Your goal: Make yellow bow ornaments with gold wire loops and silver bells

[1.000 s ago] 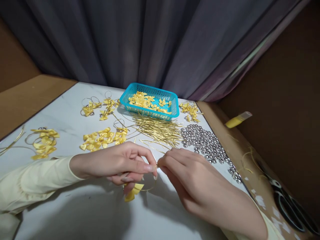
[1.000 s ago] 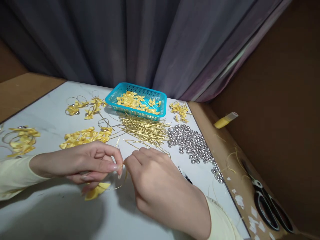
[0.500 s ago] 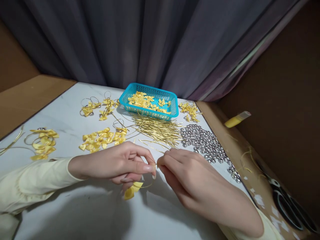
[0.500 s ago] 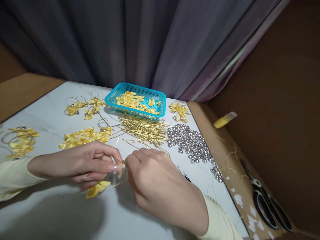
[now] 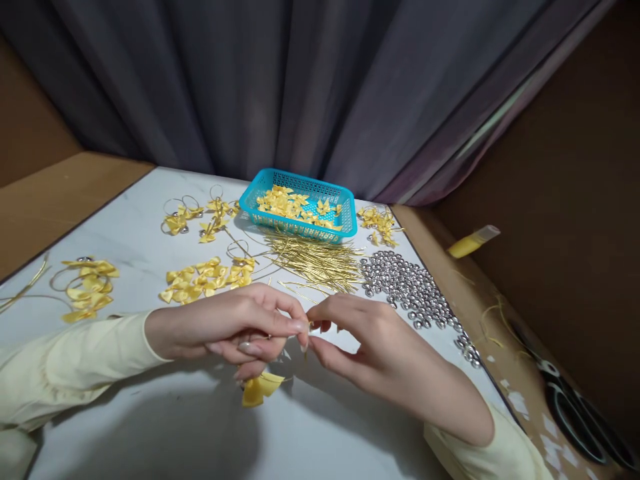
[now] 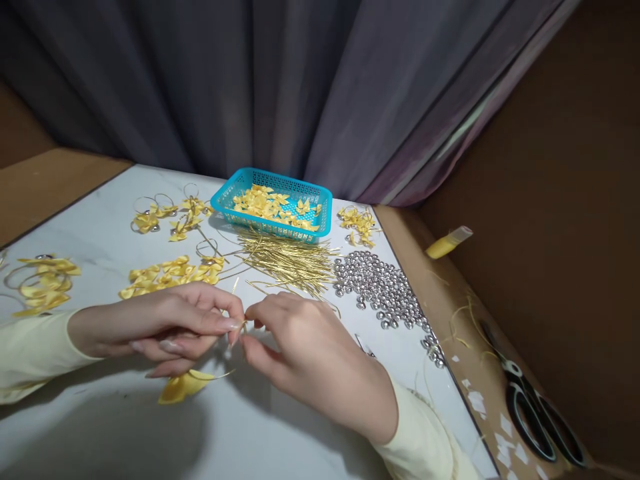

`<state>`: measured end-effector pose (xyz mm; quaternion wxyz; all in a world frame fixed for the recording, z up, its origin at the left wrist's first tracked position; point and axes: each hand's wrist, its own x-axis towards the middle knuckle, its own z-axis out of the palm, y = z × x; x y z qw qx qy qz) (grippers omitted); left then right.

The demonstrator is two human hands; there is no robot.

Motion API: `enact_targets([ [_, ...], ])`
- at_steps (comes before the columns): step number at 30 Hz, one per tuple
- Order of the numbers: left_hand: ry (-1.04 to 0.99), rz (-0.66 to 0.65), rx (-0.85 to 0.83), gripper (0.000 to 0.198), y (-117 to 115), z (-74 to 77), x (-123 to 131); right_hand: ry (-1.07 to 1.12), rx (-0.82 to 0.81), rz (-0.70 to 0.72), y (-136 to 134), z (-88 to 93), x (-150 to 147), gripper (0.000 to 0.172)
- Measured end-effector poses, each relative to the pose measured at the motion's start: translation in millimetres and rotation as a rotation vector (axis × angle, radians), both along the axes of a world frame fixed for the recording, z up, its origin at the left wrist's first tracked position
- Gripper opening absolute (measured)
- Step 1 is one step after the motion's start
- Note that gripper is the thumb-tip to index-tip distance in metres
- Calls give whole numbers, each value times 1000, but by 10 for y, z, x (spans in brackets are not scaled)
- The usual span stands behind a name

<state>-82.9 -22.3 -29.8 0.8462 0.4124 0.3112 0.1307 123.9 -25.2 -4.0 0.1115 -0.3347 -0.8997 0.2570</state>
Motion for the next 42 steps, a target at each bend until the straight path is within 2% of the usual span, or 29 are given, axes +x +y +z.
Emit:
enact_targets([
  [4,9,2,13,15,3,-3,-3,-5,29,25,-25,2,-23,20],
  [8,-12,-25,1,15,11,-15,4,-42,-11,89,-20,48,-18,23],
  [12,0,-41,-4,16,64,-109,23,-57,-70,133,64,16,3,23],
  [15,-45,-45,-5,14,120,-278,50,-71,-114,170,171,-121,19,25],
  [19,-37,-18,-18,15,155,-533,98,-47,-157,184,292,-399,64,25],
  [23,-24,-31,-16,19,144,-668,137,32,-263,217,330,-603,150,26],
  [30,-23,-91,-23,22,110,-745,154,59,-392,266,306,-678,188,27],
  [42,3,-106,2,18,86,-718,167,71,-389,308,317,-728,202,25],
])
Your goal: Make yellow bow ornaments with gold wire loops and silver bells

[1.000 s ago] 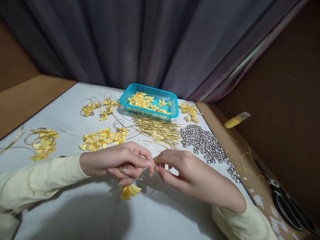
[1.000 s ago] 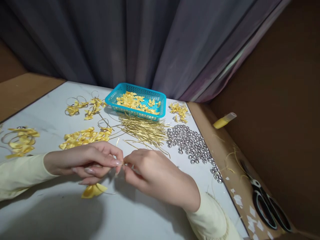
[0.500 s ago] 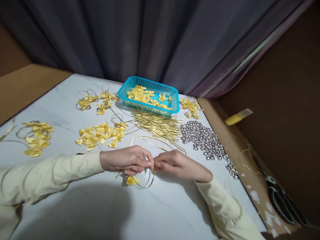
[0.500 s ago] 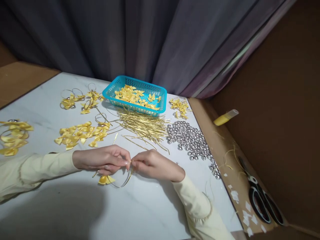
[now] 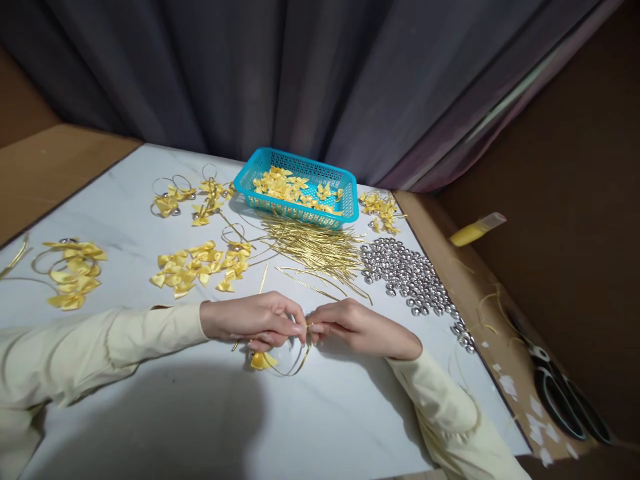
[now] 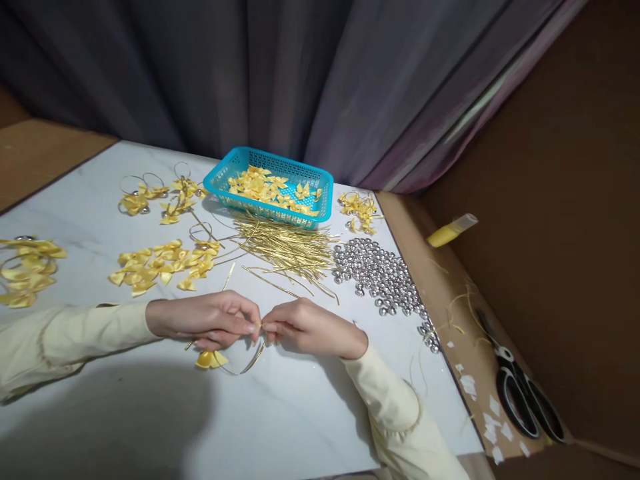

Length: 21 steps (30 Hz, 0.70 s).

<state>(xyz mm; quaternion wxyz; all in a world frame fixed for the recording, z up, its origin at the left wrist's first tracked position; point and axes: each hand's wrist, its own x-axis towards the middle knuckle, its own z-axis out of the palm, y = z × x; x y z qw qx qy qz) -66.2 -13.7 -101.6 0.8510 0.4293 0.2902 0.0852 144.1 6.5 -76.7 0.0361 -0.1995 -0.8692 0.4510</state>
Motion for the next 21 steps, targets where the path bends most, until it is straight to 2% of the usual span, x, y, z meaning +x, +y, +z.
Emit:
enact_targets([
  [6,-11,-3,10,16,-14,-50,-3,0,2,7,6,-24,-2,24],
  [21,30,10,38,22,-28,-22,11,-39,71,19,-31,-6,-9,24],
])
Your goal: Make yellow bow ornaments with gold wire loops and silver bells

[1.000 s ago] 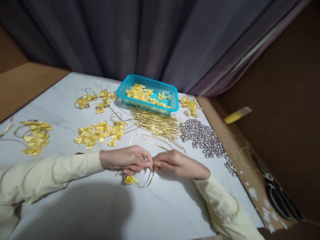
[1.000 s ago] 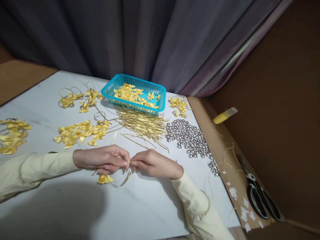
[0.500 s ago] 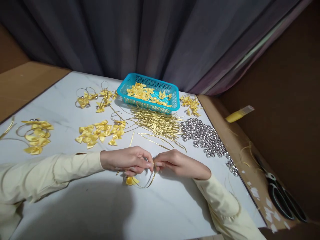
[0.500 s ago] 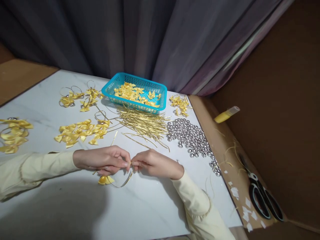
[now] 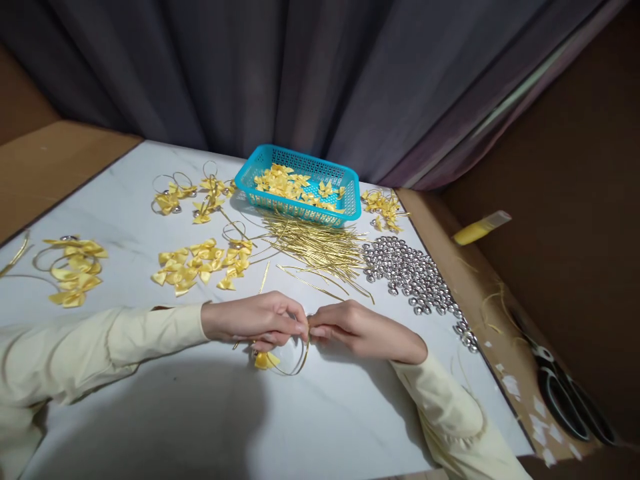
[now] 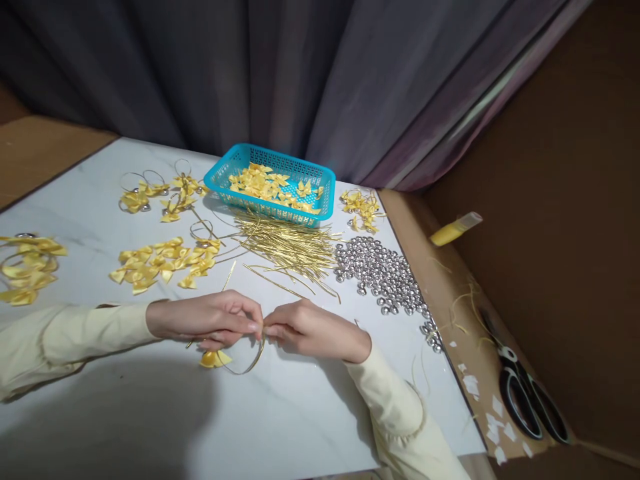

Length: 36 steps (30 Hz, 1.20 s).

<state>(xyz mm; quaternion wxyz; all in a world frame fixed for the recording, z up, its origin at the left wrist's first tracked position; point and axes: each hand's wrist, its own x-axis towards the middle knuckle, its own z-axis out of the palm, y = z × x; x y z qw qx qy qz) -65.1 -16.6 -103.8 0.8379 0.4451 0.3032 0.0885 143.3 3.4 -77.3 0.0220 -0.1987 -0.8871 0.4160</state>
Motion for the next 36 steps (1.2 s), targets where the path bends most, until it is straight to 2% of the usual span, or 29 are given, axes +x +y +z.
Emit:
enact_targets([
  [4,60,47,109,28,-45,40,36,-19,60,-2,-9,0,-11,29],
  [8,155,114,202,28,-97,91,83,-12,122,-16,-11,-11,-18,27],
  [15,236,145,256,26,-116,97,104,-10,136,-38,-29,-3,-19,24],
  [25,202,29,210,33,-75,139,23,-17,105,0,-27,23,-23,26],
  [29,183,22,195,32,-60,146,0,-31,108,-11,-62,20,-39,26],
  [32,177,24,197,30,-84,140,20,-132,227,-87,-120,6,-79,21],
  [36,173,-40,181,27,-156,128,78,-241,444,-179,-154,-5,-88,19],
])
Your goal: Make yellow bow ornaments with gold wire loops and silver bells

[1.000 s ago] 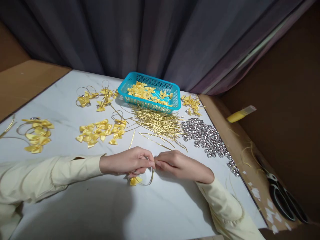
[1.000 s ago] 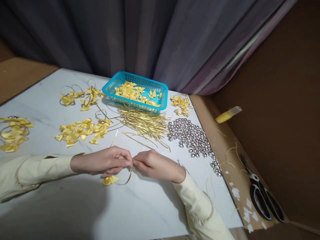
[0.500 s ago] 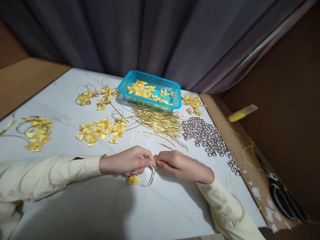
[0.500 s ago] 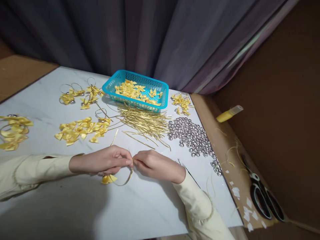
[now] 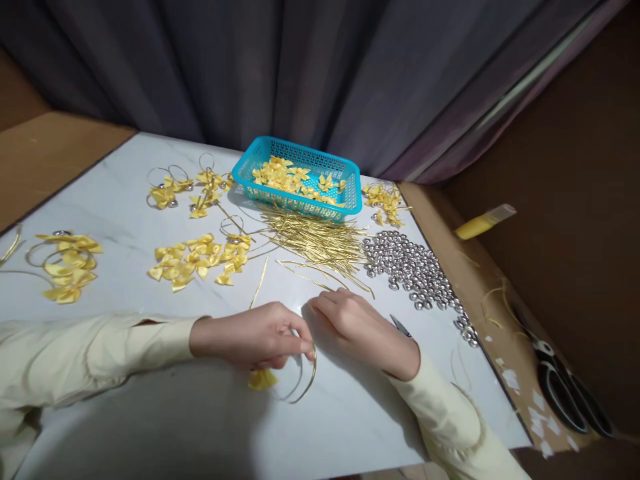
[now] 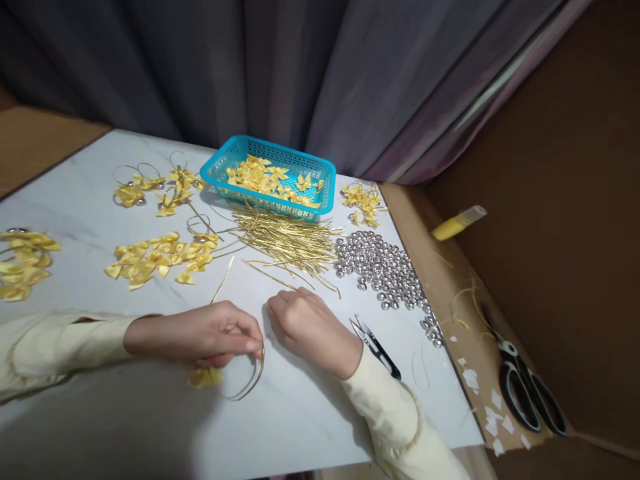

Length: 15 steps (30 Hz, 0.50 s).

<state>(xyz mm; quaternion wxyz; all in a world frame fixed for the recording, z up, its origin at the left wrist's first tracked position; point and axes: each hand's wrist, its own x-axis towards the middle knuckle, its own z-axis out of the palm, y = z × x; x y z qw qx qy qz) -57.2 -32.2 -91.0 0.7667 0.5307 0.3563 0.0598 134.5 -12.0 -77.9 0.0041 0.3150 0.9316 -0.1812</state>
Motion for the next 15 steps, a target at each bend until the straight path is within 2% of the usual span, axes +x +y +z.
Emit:
enact_targets([
  [4,17,66,38,27,-13,-11,16,217,-34,-87,46,61,105,22],
  [7,24,82,41,29,21,0,-14,371,-87,-5,83,122,179,21],
  [10,1,64,39,30,47,24,-50,357,-206,104,102,138,198,21],
  [15,-73,-10,47,31,75,54,-92,313,-357,154,123,93,173,18],
])
